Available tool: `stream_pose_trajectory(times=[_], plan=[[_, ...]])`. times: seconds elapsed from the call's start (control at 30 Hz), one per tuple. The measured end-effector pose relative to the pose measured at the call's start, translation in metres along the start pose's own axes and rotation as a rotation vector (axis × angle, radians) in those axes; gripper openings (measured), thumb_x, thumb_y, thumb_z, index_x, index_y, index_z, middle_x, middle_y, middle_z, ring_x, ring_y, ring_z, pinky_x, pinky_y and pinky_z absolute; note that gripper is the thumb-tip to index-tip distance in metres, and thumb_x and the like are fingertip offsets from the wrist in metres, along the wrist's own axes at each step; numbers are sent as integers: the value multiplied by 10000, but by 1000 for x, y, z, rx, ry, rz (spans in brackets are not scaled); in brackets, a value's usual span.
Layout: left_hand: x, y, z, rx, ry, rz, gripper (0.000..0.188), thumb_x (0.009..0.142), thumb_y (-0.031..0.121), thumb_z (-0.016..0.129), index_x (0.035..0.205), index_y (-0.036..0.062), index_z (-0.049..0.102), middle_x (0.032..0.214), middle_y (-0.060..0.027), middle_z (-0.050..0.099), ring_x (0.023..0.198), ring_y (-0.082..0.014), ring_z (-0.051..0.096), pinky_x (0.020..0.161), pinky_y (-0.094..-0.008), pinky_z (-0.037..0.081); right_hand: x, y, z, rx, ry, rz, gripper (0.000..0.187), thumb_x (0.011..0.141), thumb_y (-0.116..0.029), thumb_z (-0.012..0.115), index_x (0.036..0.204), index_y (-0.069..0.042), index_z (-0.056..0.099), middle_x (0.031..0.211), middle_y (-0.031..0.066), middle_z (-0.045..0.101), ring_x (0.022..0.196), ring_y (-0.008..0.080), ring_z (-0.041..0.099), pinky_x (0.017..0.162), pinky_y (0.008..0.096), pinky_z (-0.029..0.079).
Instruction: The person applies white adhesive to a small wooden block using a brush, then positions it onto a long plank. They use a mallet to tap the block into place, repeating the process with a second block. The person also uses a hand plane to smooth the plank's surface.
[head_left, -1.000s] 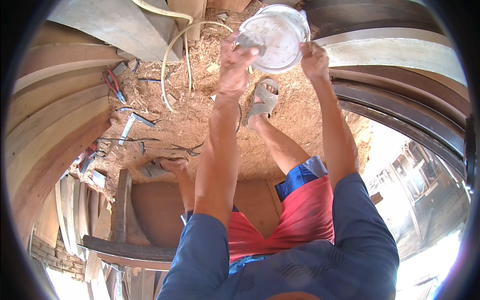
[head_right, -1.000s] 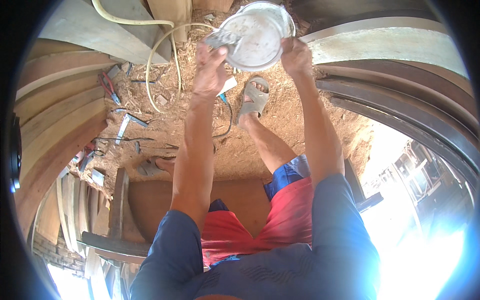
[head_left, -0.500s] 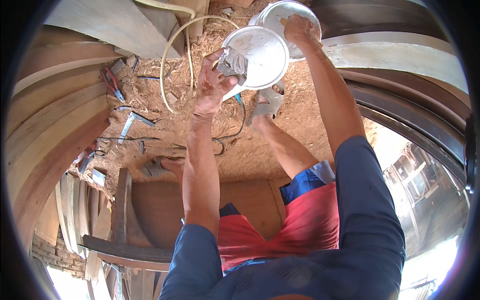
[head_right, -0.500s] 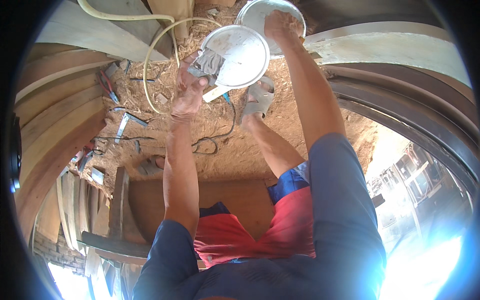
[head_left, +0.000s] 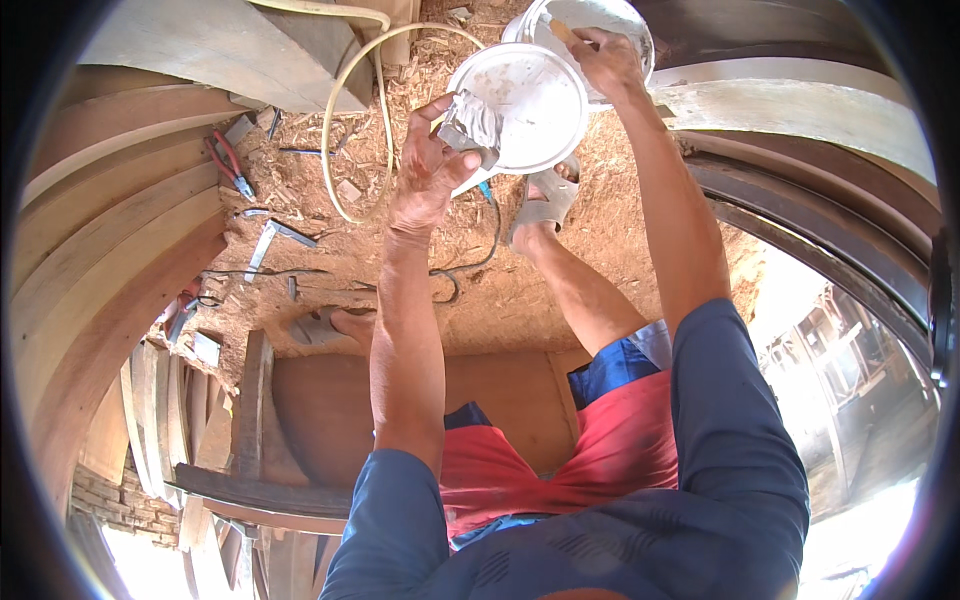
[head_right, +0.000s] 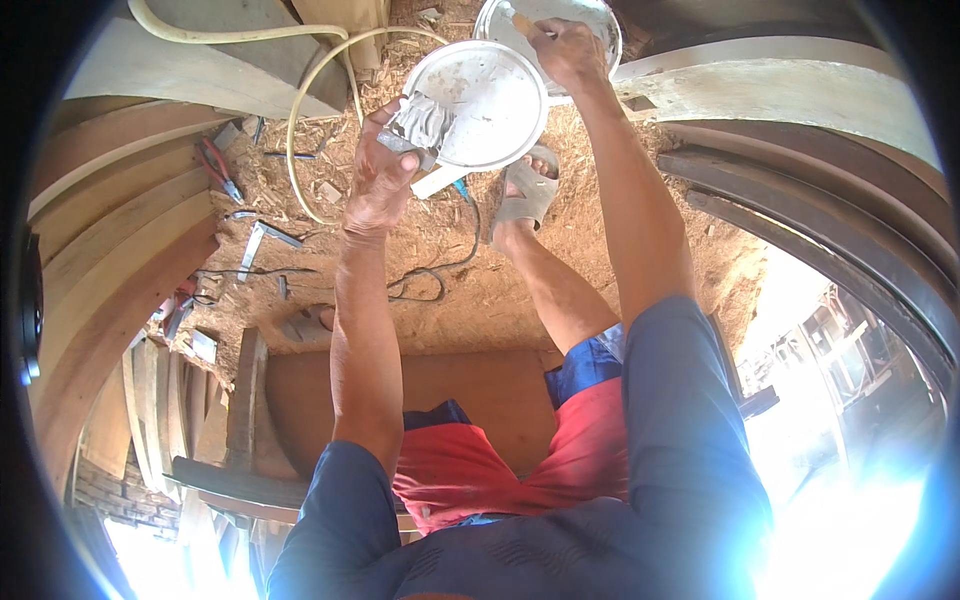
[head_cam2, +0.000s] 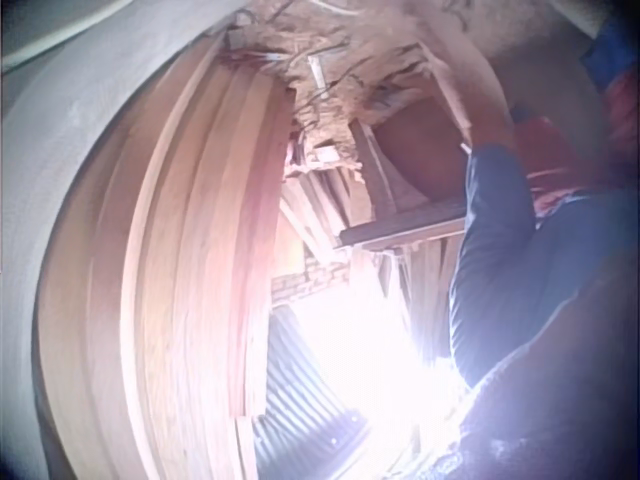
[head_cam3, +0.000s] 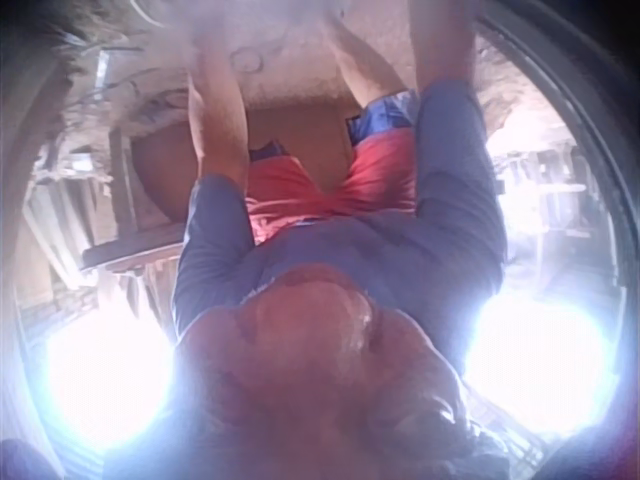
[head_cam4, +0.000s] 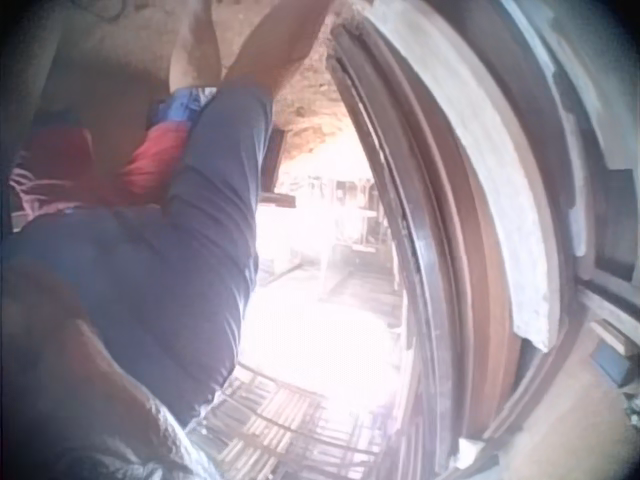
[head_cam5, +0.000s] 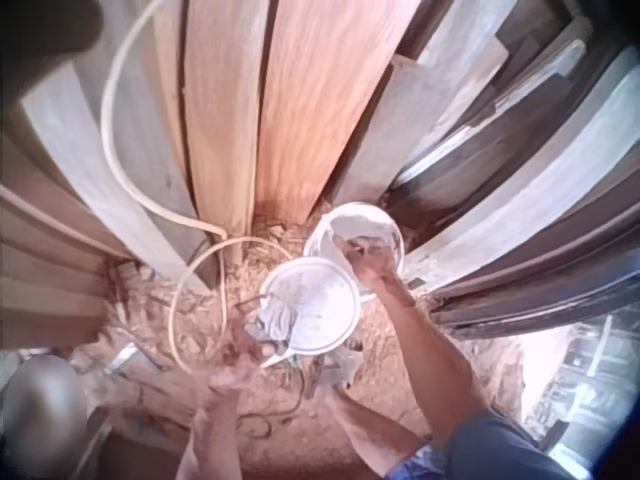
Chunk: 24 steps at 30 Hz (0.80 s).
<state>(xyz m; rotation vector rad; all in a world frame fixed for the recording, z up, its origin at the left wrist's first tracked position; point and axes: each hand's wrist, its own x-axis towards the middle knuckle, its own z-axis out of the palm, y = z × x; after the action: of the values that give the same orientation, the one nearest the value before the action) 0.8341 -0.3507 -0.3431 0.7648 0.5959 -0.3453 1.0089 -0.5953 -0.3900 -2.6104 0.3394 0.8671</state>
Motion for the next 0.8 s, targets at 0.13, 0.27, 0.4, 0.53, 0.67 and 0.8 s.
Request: stream_pose_trajectory(times=[0.13, 0.27, 0.4, 0.53, 0.67, 0.8], plan=[[-1, 5, 4, 3, -30, 0, 1122, 678, 276, 958, 1508, 3, 254, 1367, -215, 547, 1264, -313, 566, 1085, -454, 479, -16, 18, -9, 87, -24, -46, 433, 961, -446, 681, 1287, -164, 722, 1030, 129, 755, 909, 228, 702, 851, 379, 560], [0, 0, 1, 15, -36, 36, 1050, 728, 233, 918, 1501, -11, 250, 1345, -212, 560, 1256, -299, 571, 1092, -451, 470, -34, 29, -20, 165, 0, -149, 448, 975, -464, 665, 1238, -104, 716, 987, 149, 745, 849, 228, 694, 804, 381, 564], [3, 2, 8, -19, -27, 38, 984, 759, 175, 887, 1485, -28, 254, 1345, -227, 567, 1256, -307, 576, 1094, -457, 471, -61, 30, -30, 144, 239, -128, 552, 979, -527, 640, 1204, -24, 653, 907, 179, 712, 824, 273, 697, 785, 415, 565], [27, -6, 35, -61, -57, 53, 979, 760, 157, 892, 1488, -2, 257, 1374, -288, 558, 1275, -354, 578, 1119, -521, 475, -74, 46, -36, 120, 343, -130, 789, 918, -692, 626, 1191, 47, 582, 767, 119, 653, 725, 278, 677, 734, 446, 564], [57, -18, 79, 15, -40, -1, 1011, 744, 195, 920, 1508, 38, 277, 1377, -313, 539, 1294, -379, 562, 1120, -537, 478, -67, 51, -35, 103, 380, -40, 747, 872, -698, 678, 1056, 22, 595, 732, 127, 640, 694, 316, 669, 730, 470, 554], [58, -7, 116, 97, 3, -54, 1052, 735, 243, 932, 1522, 15, 273, 1370, -286, 508, 1339, -356, 499, 1155, -522, 431, -47, 57, -43, -17, 377, -3, 541, 886, -537, 722, 947, -9, 626, 812, 200, 689, 790, 419, 680, 793, 491, 546]])
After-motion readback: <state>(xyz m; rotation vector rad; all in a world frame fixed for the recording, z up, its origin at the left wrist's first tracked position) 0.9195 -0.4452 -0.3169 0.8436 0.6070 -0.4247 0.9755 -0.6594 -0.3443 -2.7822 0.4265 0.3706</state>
